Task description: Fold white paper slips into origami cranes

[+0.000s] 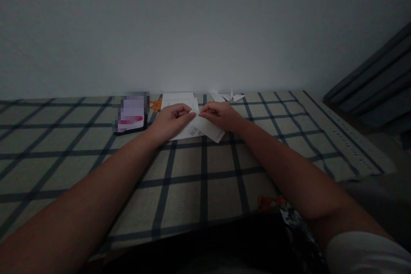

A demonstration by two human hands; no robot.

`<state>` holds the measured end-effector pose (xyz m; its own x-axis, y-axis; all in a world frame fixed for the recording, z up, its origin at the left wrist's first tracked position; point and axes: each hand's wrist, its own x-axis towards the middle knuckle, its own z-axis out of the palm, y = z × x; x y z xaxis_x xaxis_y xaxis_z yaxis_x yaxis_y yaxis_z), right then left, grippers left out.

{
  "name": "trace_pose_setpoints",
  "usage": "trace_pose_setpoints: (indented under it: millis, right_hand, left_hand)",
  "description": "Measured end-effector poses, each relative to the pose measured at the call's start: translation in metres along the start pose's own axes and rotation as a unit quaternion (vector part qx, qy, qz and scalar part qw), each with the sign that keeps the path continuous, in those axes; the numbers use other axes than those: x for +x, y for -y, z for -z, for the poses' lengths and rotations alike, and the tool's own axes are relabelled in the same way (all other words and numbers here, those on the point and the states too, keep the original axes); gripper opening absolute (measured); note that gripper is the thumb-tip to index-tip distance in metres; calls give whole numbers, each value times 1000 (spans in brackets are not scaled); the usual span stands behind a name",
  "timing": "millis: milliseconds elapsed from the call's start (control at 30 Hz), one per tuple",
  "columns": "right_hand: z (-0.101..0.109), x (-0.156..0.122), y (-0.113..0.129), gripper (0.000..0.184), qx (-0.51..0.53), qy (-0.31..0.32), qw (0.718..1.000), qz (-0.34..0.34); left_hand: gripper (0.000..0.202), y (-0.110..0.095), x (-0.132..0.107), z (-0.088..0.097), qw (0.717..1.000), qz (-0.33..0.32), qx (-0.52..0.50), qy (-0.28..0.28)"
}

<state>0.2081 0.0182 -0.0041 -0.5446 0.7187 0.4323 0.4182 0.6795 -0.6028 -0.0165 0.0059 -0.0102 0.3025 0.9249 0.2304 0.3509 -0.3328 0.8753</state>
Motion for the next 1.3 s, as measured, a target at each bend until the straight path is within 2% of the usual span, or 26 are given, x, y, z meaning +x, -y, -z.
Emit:
trace_pose_setpoints:
  millis: [133,233,433,600,867,1100,1300]
  right_hand:
    - [-1,0,0,31,92,-3,994,-53]
    - [-2,1,1,26,127,8,989,-79]
    - [-5,1,4,23,139,47,987,-70]
    - [-5,1,5,25,153,44,983,-87]
    - [-2,3,8,20,140,46,984,-102]
    - [8,3,-9,14,122,19,984,-125]
    - [14,2,-13,14,146,13,971,-190]
  left_hand:
    - [28,-2,0,1,1000,-2,-8,-28]
    - [27,-4,-1,1,1000,-8,7,-18]
    - [29,-9,-5,-1,997,-36,62,18]
    - [29,-13,-8,-2,993,-72,95,-10]
    - [26,-14,-9,-3,989,-80,118,-46]
    - [23,-8,-2,2,994,-29,30,-106]
    - [21,-10,-1,4,989,17,-58,-138]
